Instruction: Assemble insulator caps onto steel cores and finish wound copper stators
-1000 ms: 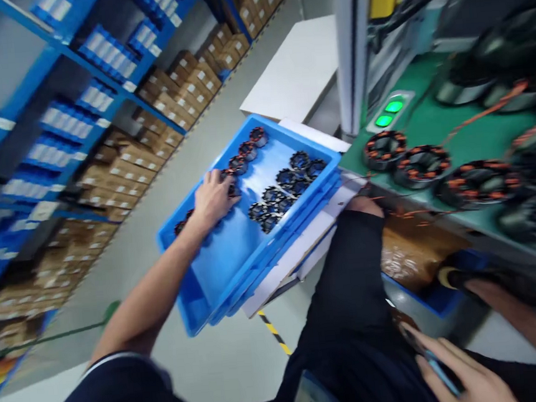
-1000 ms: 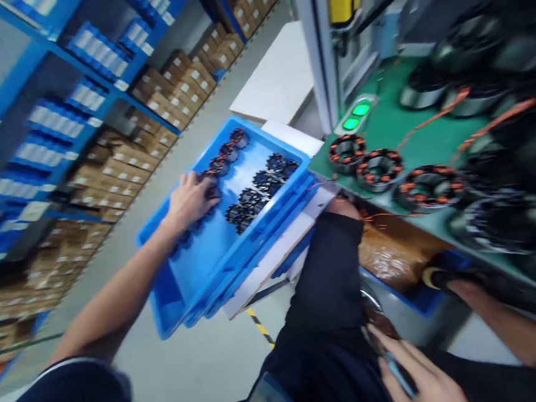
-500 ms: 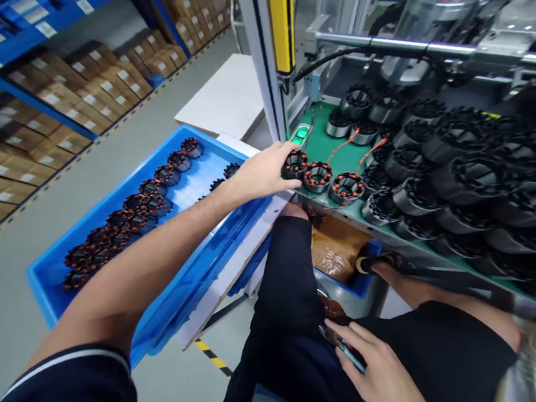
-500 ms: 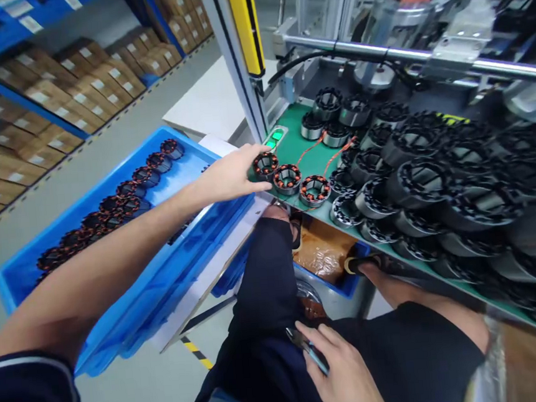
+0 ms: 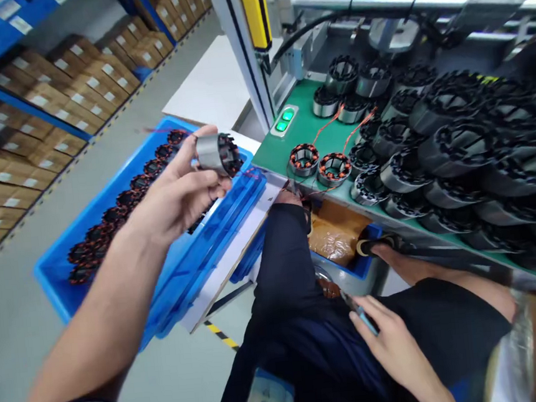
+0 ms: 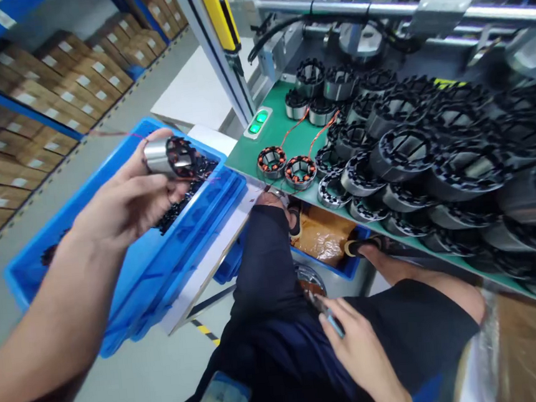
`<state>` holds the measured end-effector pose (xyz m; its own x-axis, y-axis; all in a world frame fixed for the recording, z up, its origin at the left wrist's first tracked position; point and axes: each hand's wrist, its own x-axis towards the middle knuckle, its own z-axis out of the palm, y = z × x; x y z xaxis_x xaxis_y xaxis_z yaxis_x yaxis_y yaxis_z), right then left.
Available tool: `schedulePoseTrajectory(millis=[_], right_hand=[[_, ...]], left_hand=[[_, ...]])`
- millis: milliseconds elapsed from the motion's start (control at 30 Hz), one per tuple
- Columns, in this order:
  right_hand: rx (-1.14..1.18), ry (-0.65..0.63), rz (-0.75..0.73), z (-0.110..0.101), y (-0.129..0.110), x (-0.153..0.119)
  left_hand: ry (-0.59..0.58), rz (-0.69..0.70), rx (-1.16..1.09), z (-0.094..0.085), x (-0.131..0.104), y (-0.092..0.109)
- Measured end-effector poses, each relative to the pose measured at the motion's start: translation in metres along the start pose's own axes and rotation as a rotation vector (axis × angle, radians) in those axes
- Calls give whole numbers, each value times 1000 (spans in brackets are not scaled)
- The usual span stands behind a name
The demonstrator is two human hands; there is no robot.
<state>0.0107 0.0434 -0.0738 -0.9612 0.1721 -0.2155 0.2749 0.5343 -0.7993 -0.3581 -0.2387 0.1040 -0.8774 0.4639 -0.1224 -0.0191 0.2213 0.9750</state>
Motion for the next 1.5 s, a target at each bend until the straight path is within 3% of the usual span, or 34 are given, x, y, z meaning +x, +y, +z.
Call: schedulePoseTrajectory(millis=[67,133,267,333,467,533,667,767,900,1133,1233,1367,1500], right_hand=[[12,75,-17,-18,0,14],[13,154,-16,-40,-8,24],[-2,411,-8,-81,-55,26],[31,534,-166,-89,-88,28],[10,360,-389,-82,-131,41],[50,320,-418,-74,-132,45],[334,460,-270,-59,-112,42],[528,462,-165,-48,-100,37],[660,399,-149,-42,-101,35],[519,396,-77,-46,-113,39],[360,416,-54,-54,-113,36],[203,505,109,-73,-102,13],[34,332,94,-76,-95,-14]], left_hand=[[-6,-13,-212,23,-32,-8],[-56,44,-262,56,-58,-21],[-212,334,72,120,-90,-41],[-297,432,179,143,-96,-47],[-454,436,244,172,-98,-56],[-497,437,241,177,-99,-61],[-427,400,57,179,-107,-73],[-438,249,-201,184,-114,-82],[-536,13,-475,192,-119,-87],[-526,-182,-627,202,-122,-90],[-444,-171,-607,206,-122,-92],[-261,-109,-464,208,-116,-90],[-165,-52,-341,206,-109,-88]])
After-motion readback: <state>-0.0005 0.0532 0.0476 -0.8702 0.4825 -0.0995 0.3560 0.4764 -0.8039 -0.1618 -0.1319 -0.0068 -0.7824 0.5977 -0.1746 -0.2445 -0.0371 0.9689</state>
